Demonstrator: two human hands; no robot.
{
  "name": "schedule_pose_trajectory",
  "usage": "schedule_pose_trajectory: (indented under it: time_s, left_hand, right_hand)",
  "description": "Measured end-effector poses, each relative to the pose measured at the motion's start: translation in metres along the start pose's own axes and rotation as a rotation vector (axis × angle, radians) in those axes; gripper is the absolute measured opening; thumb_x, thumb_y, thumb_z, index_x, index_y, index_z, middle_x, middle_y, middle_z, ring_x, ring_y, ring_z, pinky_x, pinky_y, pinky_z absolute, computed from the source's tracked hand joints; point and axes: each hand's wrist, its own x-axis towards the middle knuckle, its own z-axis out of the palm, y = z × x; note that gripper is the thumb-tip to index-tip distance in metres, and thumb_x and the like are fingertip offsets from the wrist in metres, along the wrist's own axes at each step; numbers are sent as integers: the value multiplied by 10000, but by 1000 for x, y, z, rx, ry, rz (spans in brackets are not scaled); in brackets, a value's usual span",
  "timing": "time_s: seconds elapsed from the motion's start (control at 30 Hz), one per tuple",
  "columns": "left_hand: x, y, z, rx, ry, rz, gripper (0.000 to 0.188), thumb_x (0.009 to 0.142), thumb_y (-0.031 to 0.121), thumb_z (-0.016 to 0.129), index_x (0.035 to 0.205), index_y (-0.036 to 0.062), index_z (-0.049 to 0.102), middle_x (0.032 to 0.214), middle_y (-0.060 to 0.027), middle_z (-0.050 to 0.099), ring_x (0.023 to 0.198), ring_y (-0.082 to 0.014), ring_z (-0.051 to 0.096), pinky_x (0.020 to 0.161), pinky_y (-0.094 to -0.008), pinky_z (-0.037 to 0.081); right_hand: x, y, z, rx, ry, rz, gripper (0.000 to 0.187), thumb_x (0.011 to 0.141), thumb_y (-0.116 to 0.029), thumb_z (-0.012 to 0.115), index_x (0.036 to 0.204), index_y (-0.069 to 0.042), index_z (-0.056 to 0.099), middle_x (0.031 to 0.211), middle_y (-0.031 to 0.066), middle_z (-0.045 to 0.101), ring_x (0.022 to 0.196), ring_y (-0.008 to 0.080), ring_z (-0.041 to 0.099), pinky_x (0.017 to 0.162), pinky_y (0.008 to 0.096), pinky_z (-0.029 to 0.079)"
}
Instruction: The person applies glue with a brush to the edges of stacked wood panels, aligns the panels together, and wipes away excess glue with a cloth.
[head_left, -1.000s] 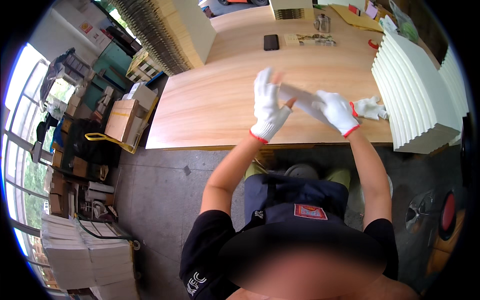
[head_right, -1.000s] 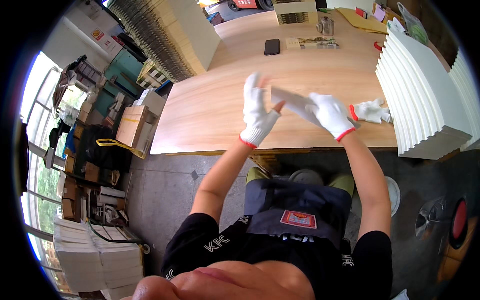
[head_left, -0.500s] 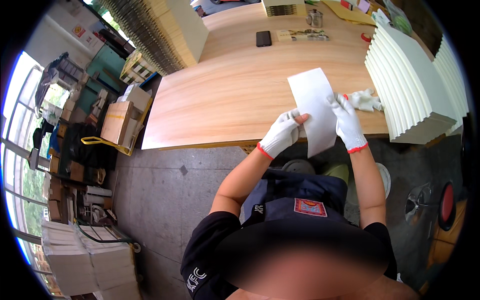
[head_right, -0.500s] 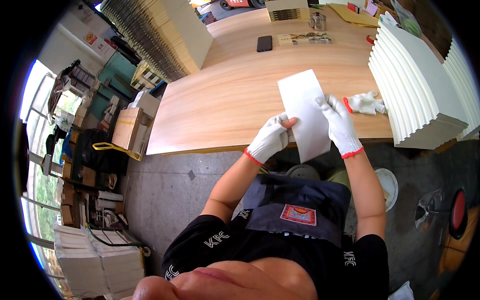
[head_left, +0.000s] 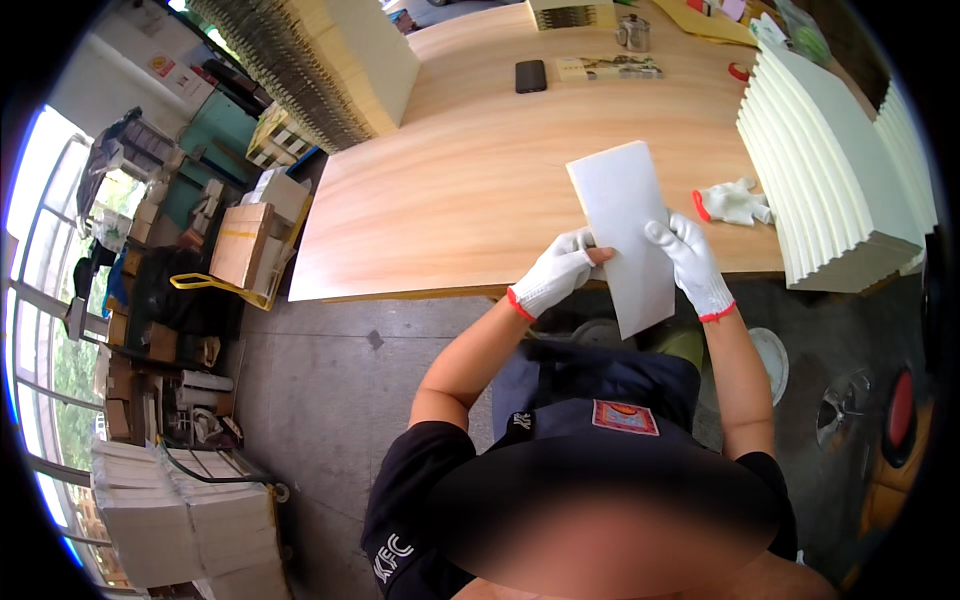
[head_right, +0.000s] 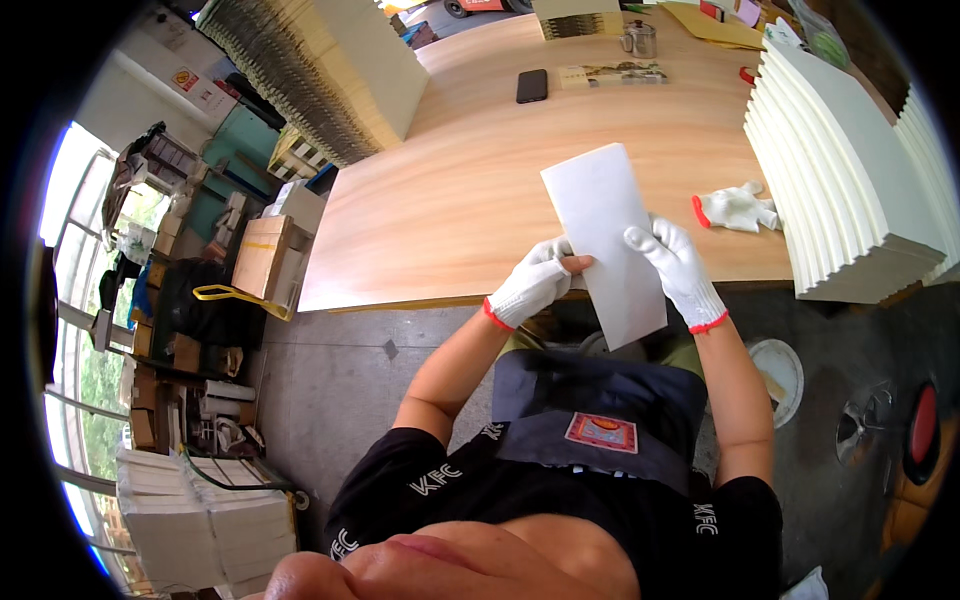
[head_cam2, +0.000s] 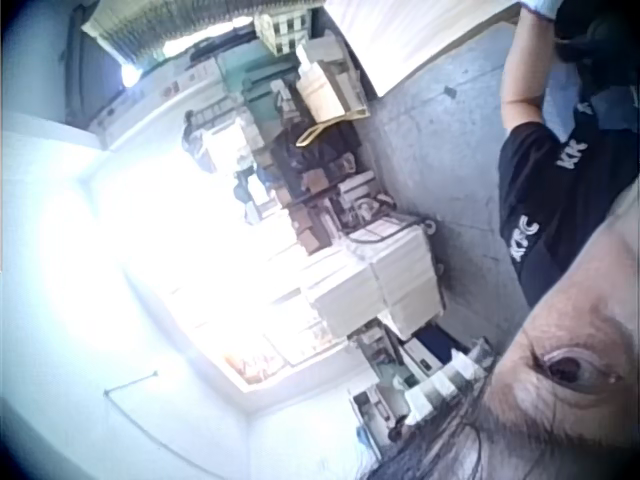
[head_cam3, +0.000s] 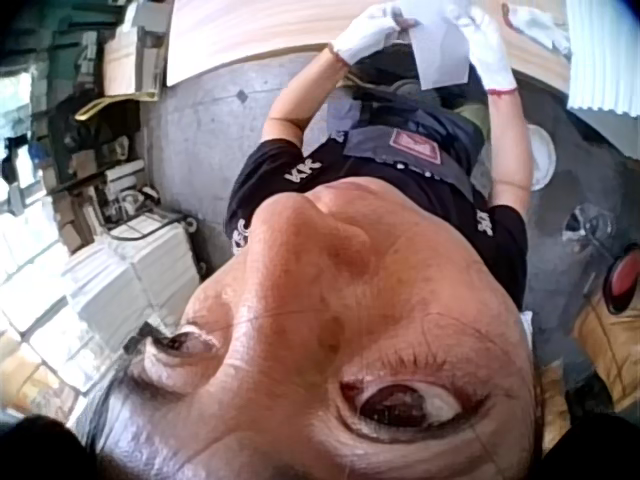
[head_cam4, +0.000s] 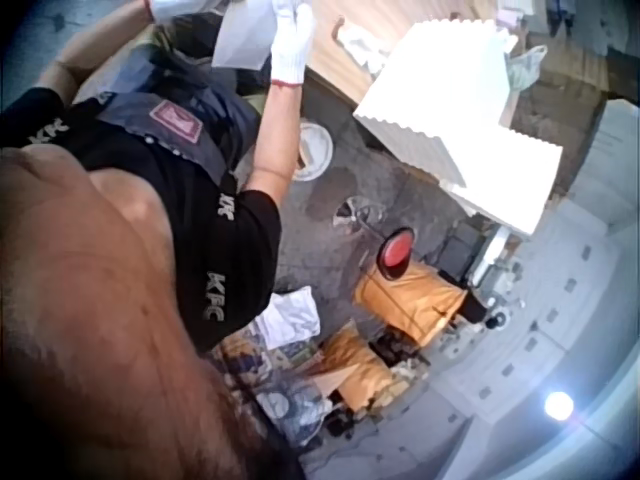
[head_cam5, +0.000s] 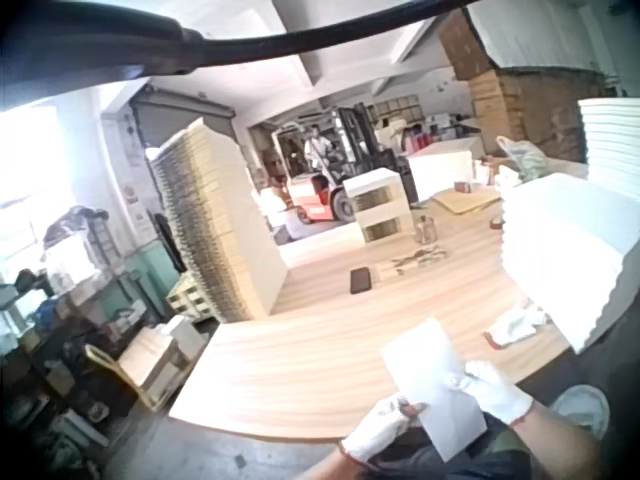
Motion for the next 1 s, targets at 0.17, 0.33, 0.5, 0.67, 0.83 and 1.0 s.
schedule_pose_trajectory:
  time_s: [0.17, 0.33, 0.5, 0.67, 0.83, 1.0]
  left_hand:
    - [15, 111, -68, 1123, 478, 265, 508, 951, 365, 678, 1350, 65, 581, 1187, -154, 703, 1089, -295, 667, 917, -368, 530]
    - [54, 267, -232, 1828, 1152, 622, 603, 889, 428, 707, 1341, 58, 556, 1232, -169, 629, 1117, -363, 593, 936, -460, 504]
    - [73, 392, -321, 2081, 1394, 388, 898, 905, 669, 481, 1517, 24, 354, 1585, -99, 320, 1402, -335, 314, 1153, -470, 280]
    - [108, 480, -417, 1988, 1582, 515, 995, 885, 743, 443, 1537, 4, 305, 1593, -129, 289, 1387, -384, 340, 1118, -493, 351]
    - [138, 535, -469, 1719, 1603, 558, 1067, 851, 784, 453, 1560, 13, 250, 1616, -242, 164, 1430, -416, 277, 1140, -516, 329]
    - [166, 497, -456, 1810, 1624, 445, 1083, 846, 800, 444, 1593, 65, 170, 1661, -232, -19, 1529, -425, 53, 1207, -507, 229]
  right_hand:
    - [12, 61, -25, 160, 575, -66, 398, 980, -238, 661, 1248, 52, 607, 1200, 76, 637, 1110, 125, 574, 996, 282, 450]
    - [5, 82, -37, -114, 698, -112, 379, 1037, -241, 566, 1264, 62, 579, 1174, 81, 635, 1094, 144, 590, 982, 304, 473]
    - [-16, 96, -55, -427, 701, -27, 466, 1070, -233, 464, 1397, 99, 474, 1378, 176, 555, 1272, 235, 519, 1091, 352, 393]
    - [-13, 76, -43, -438, 596, 20, 447, 1068, -218, 438, 1391, 88, 479, 1338, 154, 568, 1224, 214, 532, 1048, 332, 407]
    - [-11, 62, -40, -455, 543, 66, 431, 1066, -204, 411, 1384, 77, 483, 1299, 131, 582, 1176, 193, 544, 1005, 312, 421]
    - [-10, 55, -34, -447, 588, 62, 403, 1059, -191, 404, 1353, 67, 501, 1235, 112, 600, 1113, 174, 555, 959, 301, 434]
